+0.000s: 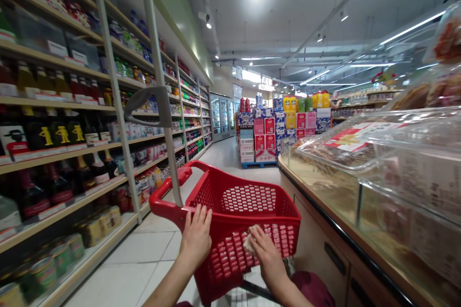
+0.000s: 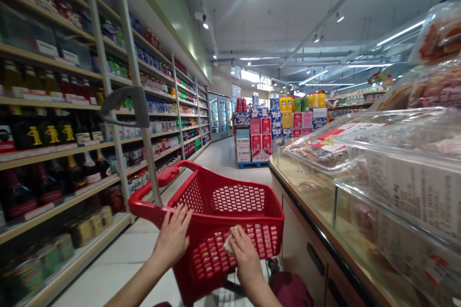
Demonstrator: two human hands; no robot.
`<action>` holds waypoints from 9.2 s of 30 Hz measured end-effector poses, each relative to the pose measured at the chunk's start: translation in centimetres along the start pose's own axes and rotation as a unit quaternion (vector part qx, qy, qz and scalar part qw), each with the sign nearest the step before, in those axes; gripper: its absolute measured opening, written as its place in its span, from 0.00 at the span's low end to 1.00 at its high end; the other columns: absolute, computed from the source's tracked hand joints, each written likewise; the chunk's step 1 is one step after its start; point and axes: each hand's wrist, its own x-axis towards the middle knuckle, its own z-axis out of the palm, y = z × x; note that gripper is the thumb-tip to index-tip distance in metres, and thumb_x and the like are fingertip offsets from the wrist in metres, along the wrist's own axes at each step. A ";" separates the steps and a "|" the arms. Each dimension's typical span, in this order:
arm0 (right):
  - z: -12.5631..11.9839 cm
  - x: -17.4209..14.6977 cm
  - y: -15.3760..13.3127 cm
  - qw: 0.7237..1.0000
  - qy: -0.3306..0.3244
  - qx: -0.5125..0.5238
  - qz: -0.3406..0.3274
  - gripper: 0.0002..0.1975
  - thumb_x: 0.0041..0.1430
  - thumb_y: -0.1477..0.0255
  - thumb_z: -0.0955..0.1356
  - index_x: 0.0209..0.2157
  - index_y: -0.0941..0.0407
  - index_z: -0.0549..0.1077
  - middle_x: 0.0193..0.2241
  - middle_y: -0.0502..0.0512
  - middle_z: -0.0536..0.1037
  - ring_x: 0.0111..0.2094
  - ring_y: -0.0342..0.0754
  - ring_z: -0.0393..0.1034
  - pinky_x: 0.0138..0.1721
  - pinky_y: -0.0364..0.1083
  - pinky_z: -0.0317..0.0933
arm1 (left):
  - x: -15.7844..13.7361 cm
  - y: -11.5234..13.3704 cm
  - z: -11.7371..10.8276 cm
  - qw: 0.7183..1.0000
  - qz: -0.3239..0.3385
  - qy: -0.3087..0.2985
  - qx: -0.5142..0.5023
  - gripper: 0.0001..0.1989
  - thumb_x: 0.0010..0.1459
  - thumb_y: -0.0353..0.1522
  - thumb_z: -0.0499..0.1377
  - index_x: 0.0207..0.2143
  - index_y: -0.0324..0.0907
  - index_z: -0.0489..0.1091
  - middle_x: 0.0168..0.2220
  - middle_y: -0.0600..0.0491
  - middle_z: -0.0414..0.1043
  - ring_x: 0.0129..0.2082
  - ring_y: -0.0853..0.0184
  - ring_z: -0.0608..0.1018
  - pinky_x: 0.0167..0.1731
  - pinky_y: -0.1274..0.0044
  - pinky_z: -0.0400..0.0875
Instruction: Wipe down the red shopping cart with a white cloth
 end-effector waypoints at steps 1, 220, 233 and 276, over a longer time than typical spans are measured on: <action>-0.2 0.7 0.1 1.000 0.005 -0.001 0.009 0.23 0.56 0.83 0.56 0.52 0.54 0.62 0.51 0.54 0.66 0.56 0.47 0.51 0.49 0.50 0.61 | 0.1 0.4 0.0 1.000 0.006 -0.014 -0.006 0.30 0.45 0.29 0.48 0.54 0.37 0.56 0.57 0.46 0.53 0.58 0.58 0.51 0.56 0.62 0.39; 3.8 13.0 -11.2 0.960 -0.007 0.237 0.150 0.32 0.44 0.87 0.55 0.52 0.53 0.61 0.53 0.53 0.61 0.54 0.47 0.56 0.51 0.47 0.57 | -1.4 -5.2 -5.7 0.981 -0.185 0.049 0.018 0.20 0.50 0.35 0.53 0.46 0.40 0.60 0.51 0.41 0.56 0.39 0.61 0.70 0.41 0.71 0.60; -7.9 28.1 -9.2 0.979 0.099 0.093 -0.151 0.21 0.57 0.80 0.56 0.52 0.55 0.61 0.56 0.52 0.57 0.59 0.47 0.40 0.58 0.54 0.41 | -2.4 -3.0 -9.5 0.996 -0.082 0.030 -0.010 0.09 0.52 0.34 0.51 0.30 0.40 0.69 0.35 0.49 0.69 0.35 0.64 0.72 0.47 0.67 0.55; -4.9 10.4 -4.2 0.987 0.029 0.156 0.006 0.27 0.56 0.83 0.57 0.56 0.50 0.53 0.59 0.52 0.49 0.58 0.48 0.47 0.55 0.51 0.53 | 0.1 2.4 -7.8 0.982 0.015 0.098 -0.162 0.02 0.43 0.30 0.51 0.23 0.42 0.61 0.24 0.53 0.67 0.30 0.64 0.69 0.41 0.70 0.59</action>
